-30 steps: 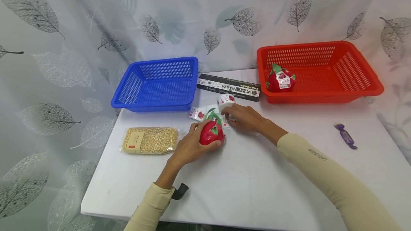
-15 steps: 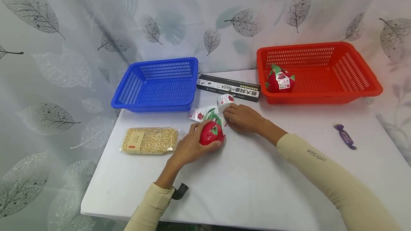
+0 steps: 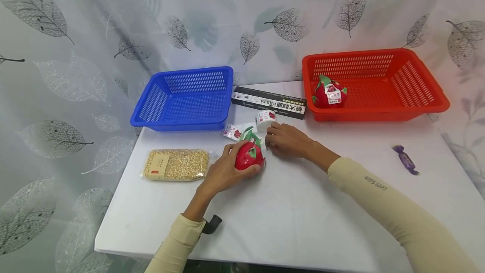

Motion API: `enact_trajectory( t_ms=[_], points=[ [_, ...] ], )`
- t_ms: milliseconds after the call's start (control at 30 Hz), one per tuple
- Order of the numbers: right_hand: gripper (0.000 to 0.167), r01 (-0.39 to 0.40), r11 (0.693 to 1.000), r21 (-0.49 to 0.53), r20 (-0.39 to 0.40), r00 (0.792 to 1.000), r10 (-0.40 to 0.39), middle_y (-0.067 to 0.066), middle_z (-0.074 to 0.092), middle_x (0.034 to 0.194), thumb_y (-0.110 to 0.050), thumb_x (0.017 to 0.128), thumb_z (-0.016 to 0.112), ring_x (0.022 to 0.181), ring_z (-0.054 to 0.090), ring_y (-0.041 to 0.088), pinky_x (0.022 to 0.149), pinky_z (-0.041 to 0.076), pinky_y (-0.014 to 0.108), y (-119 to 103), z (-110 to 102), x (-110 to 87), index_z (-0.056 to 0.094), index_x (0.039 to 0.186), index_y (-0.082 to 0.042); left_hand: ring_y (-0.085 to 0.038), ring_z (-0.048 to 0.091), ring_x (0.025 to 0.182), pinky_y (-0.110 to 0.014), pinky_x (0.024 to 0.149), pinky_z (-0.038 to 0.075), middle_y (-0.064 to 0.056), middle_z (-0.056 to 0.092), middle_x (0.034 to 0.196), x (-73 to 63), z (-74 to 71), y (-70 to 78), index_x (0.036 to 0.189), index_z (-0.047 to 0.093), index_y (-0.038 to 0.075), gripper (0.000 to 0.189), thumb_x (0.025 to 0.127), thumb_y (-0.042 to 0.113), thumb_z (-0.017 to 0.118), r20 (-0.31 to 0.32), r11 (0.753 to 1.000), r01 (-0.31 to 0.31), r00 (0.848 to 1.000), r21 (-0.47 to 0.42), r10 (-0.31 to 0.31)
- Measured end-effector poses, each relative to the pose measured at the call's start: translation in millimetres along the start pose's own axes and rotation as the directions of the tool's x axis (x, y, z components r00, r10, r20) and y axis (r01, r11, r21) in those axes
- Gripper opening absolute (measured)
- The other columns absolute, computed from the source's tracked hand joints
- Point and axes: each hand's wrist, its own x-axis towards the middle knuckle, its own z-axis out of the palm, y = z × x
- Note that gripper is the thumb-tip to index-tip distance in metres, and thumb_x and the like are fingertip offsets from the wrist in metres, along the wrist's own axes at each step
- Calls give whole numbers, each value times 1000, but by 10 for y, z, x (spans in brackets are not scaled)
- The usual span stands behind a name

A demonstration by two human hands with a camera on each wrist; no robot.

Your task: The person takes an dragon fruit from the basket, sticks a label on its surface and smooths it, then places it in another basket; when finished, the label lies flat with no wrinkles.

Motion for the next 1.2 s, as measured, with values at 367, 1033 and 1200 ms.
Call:
enact_trajectory(
  t_ms=[367,1033,1200],
  points=[
    [15,-63,996,69,90,994,56,3,66,109,-15,92,80,104,56,19,87,54,37,-24,-92,1,72,105,-15,-38,63,125,-55,92,62,-12,47,154,-8,0,5,161,38,35,87,89,64,76,2,1000,0,1000,-1,0],
    [32,-401,850,340,245,911,332,-2,69,95,-30,97,69,89,65,19,78,57,37,-59,-388,-50,53,122,-18,-38,64,124,-55,92,62,-14,48,153,-10,10,4,161,39,33,87,89,64,76,-15,1000,-10,1000,2,11],
    [18,-391,768,507,104,913,396,6,77,123,-26,101,72,122,69,29,103,58,51,-83,-483,-80,66,115,-17,-39,59,132,-55,95,61,-15,49,154,-11,3,20,166,32,33,96,88,63,78,-28,1000,2,1000,1,-2]
  ],
)
